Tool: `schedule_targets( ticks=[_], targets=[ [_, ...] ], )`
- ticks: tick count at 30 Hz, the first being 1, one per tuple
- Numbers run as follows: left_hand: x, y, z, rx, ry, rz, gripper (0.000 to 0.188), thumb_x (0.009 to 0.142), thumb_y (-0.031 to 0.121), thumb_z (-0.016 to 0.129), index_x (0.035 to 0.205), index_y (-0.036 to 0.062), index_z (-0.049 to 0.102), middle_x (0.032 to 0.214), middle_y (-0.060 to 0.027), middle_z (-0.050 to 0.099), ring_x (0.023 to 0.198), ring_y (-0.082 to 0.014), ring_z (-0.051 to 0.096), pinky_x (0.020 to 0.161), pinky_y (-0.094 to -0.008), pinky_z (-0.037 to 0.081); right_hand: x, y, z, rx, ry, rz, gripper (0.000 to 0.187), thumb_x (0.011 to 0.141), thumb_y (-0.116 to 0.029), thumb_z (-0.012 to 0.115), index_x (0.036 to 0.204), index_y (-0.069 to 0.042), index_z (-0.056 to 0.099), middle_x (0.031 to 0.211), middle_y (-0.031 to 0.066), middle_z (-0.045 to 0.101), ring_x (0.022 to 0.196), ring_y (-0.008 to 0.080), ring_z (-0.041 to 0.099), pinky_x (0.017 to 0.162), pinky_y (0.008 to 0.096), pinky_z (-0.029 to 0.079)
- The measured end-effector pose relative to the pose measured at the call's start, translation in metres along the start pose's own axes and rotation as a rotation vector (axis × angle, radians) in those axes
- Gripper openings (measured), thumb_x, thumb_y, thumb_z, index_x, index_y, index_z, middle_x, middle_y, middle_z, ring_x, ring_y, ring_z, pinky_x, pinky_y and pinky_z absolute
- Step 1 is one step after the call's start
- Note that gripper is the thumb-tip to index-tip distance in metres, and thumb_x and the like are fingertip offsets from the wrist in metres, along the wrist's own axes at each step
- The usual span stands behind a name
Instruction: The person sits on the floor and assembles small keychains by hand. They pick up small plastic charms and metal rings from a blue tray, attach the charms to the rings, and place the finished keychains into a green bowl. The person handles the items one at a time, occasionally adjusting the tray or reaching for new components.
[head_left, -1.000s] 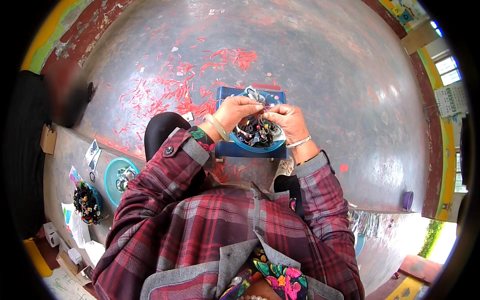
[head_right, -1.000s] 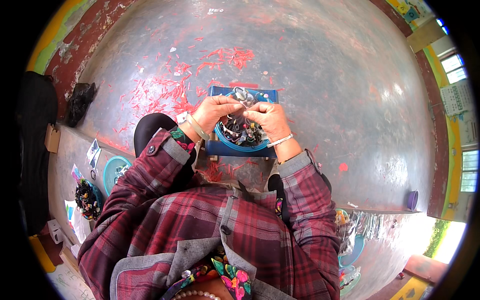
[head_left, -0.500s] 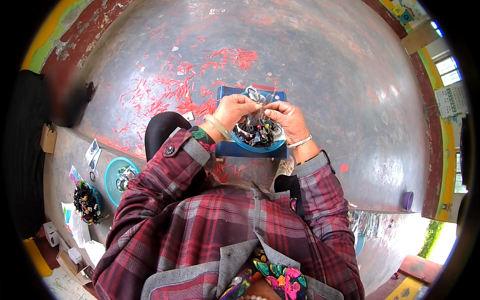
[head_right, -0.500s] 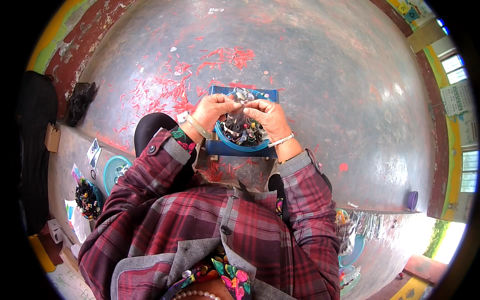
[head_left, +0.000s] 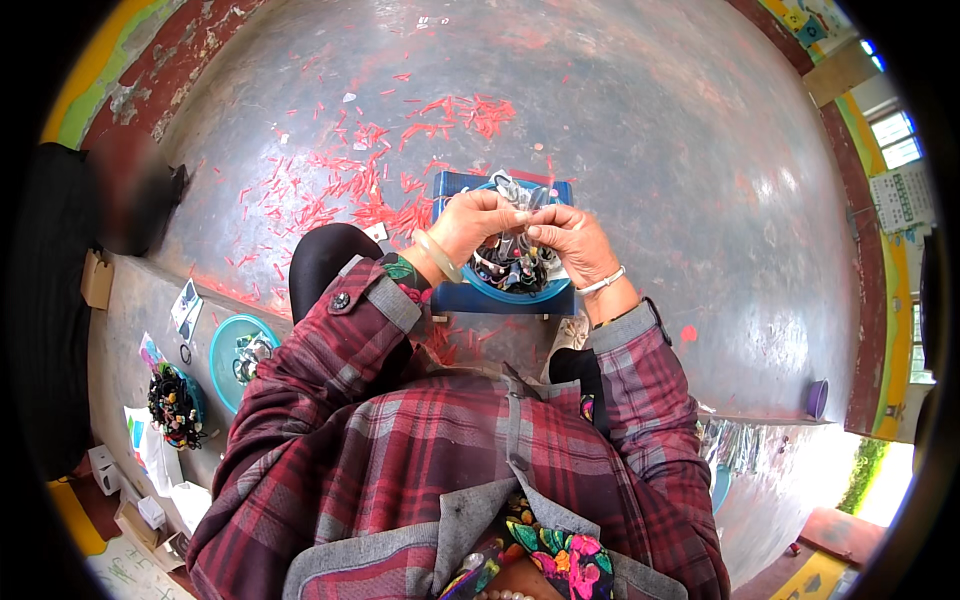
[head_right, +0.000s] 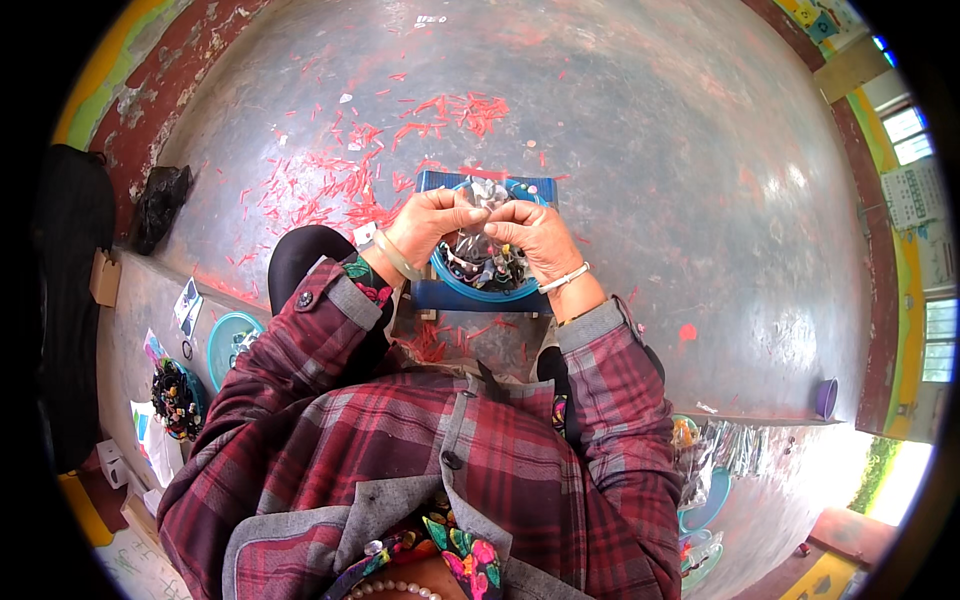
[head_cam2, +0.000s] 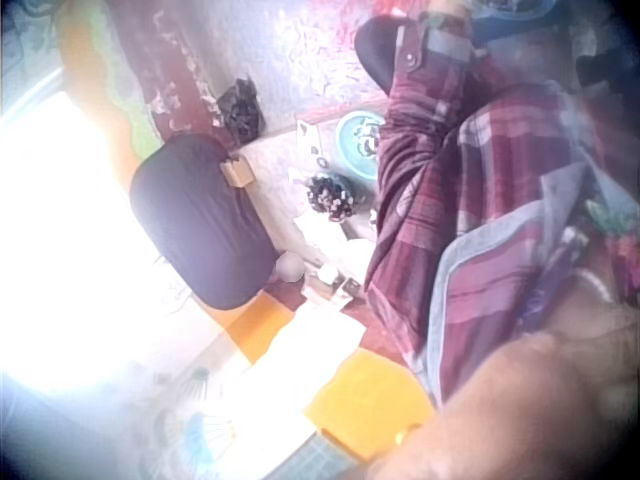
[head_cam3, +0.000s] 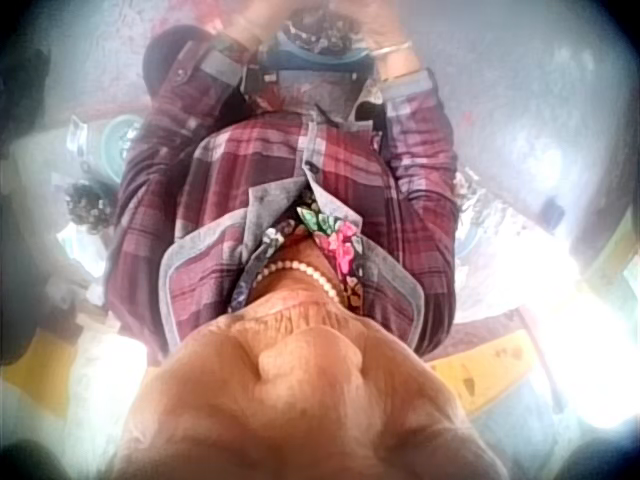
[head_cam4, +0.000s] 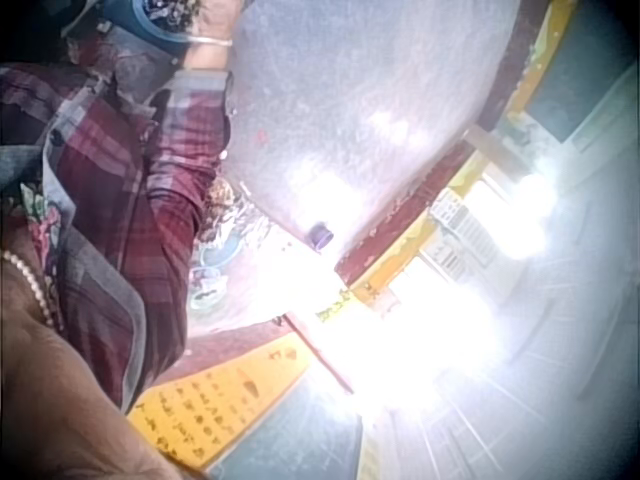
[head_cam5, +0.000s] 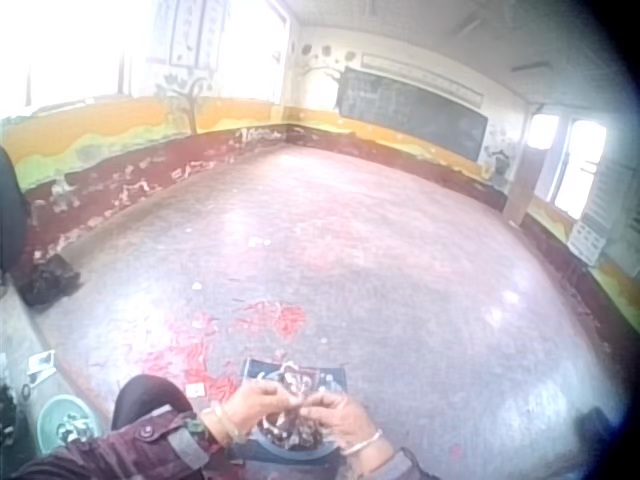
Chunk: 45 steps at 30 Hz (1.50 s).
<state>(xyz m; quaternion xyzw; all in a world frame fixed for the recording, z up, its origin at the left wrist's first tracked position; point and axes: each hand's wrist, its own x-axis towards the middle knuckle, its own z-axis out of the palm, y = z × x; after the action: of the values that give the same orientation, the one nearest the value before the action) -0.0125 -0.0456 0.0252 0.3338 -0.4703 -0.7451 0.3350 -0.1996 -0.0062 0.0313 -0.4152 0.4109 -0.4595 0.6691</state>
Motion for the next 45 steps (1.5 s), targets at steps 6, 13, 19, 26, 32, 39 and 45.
schedule_targets(
  ticks=[6, 13, 19, 26, 32, 39, 45],
  targets=[
    [-0.003, 0.004, 0.002, -0.014, -0.028, -0.016, 0.012, 0.081, 0.020, 0.065, 0.079, 0.0085, 0.062, 0.072, 0.0039, 0.057, 0.060, -0.0028, 0.046, 0.052, -0.0181, 0.034, -0.002, -0.004, 0.005, 0.055, 0.023, -0.011, 0.010, 0.072, -0.003, 0.070, 0.078, -0.003, 0.062, 0.072, 0.0000, 0.060, 0.068, 0.0077, 0.053, 0.064, 0.0218, 0.042],
    [-0.003, 0.003, 0.003, -0.061, -0.022, -0.047, 0.014, 0.082, 0.018, 0.063, 0.090, 0.0067, 0.062, 0.078, 0.0019, 0.060, 0.063, -0.0035, 0.049, 0.053, -0.0176, 0.037, 0.002, 0.002, 0.002, -0.029, 0.061, -0.064, 0.012, 0.071, -0.005, 0.071, 0.072, -0.005, 0.059, 0.070, -0.0030, 0.057, 0.069, 0.0059, 0.050, 0.066, 0.0210, 0.039],
    [0.007, -0.007, 0.004, 0.059, 0.187, 0.003, 0.018, 0.083, 0.017, 0.061, 0.097, 0.0050, 0.060, 0.083, 0.0007, 0.061, 0.067, -0.0040, 0.051, 0.056, -0.0179, 0.039, 0.007, 0.006, -0.003, -0.440, 0.252, -0.190, 0.015, 0.068, -0.008, 0.072, 0.067, -0.006, 0.058, 0.063, -0.0023, 0.055, 0.062, 0.0069, 0.050, 0.056, 0.0246, 0.039],
    [0.000, -0.010, 0.017, 0.164, 0.059, 0.064, 0.028, 0.087, 0.021, 0.057, 0.107, 0.0012, 0.057, 0.084, 0.0020, 0.058, 0.066, -0.0043, 0.051, 0.057, -0.0175, 0.041, 0.003, 0.001, 0.024, -1.215, 0.539, -0.302, 0.017, 0.067, -0.017, 0.067, 0.065, -0.007, 0.053, 0.063, 0.0078, 0.059, 0.057, 0.0252, 0.058, 0.050, 0.0364, 0.044],
    [0.000, -0.014, 0.026, 0.145, 0.037, 0.030, 0.029, 0.090, 0.023, 0.051, 0.107, 0.0010, 0.057, 0.082, 0.0016, 0.058, 0.066, -0.0045, 0.051, 0.056, -0.0189, 0.041, -0.001, 0.006, 0.037, -1.506, 0.562, -0.333, 0.020, 0.069, -0.022, 0.066, 0.070, -0.007, 0.052, 0.065, 0.0117, 0.060, 0.062, 0.0317, 0.060, 0.052, 0.0392, 0.046],
    [0.007, -0.029, 0.015, 0.008, 0.026, 0.088, 0.026, 0.090, 0.020, 0.047, 0.104, 0.0010, 0.058, 0.085, -0.0010, 0.060, 0.064, -0.0049, 0.051, 0.054, -0.0188, 0.040, 0.000, 0.009, 0.032, -1.311, 0.362, -0.353, 0.025, 0.069, -0.027, 0.067, 0.076, -0.005, 0.056, 0.067, 0.0115, 0.061, 0.064, 0.0291, 0.061, 0.055, 0.0382, 0.047],
    [0.004, -0.012, 0.013, 0.122, 0.061, 0.007, 0.027, 0.089, 0.014, 0.040, 0.101, -0.0007, 0.059, 0.087, -0.0052, 0.063, 0.073, -0.0093, 0.058, 0.051, -0.0194, 0.042, 0.004, -0.006, 0.010, -0.776, 0.466, -0.413, 0.028, 0.067, -0.023, 0.074, 0.081, -0.004, 0.058, 0.069, 0.0042, 0.057, 0.068, 0.0119, 0.056, 0.058, 0.0249, 0.045]
  ],
)
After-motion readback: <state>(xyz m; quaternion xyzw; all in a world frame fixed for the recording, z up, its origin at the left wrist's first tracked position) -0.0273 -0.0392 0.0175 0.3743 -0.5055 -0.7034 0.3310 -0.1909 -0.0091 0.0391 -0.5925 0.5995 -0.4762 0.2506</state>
